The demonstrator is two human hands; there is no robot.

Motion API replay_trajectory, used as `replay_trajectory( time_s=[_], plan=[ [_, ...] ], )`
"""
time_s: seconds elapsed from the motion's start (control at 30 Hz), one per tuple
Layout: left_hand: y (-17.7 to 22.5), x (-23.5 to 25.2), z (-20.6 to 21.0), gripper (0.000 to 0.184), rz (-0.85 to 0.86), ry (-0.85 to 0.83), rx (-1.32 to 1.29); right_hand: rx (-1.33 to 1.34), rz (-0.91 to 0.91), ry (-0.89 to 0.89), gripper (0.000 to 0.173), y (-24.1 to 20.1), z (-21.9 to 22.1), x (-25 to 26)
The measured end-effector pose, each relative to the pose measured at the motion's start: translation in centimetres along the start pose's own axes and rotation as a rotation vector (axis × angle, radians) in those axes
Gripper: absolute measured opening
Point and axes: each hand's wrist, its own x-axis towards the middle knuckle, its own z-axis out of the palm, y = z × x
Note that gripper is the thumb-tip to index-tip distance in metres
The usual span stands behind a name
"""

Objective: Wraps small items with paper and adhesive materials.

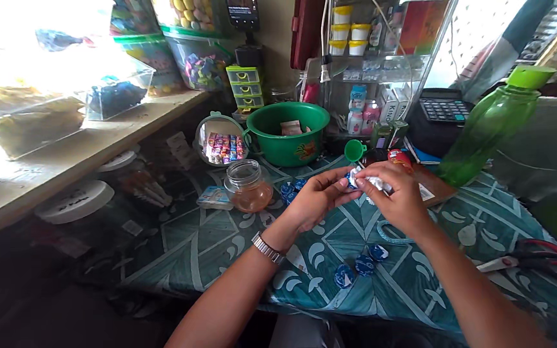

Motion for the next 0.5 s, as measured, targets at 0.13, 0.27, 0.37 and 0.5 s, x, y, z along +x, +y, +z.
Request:
replay_trajectory(
  time_s=[0.13, 0.27, 0.37, 0.5],
  plan=[
    [0.04, 0.01, -0.19, 0.034, -0.009, -0.048, 0.013, -0.151, 0.029, 0.040, 0.014, 0.69, -0.57, 0.12],
    [0.02, -0.02, -0.06, 0.034, -0.016, -0.062, 0.011, -0.036, 0.019, 0.028, 0.015, 0.36, -0.63, 0.20],
    [-0.04, 0.05, -0.10, 0.031, -0.029, -0.058, 0.014, -0.021, 0.034, -0.017, 0.013, 0.37, -0.08, 0.02],
    [-0.14, 0.04, 0.01, 0.035, -0.047, -0.101, 0.009, -0.138, 0.117, 0.061, 0.015, 1.06, -0.87, 0.13]
  ],
)
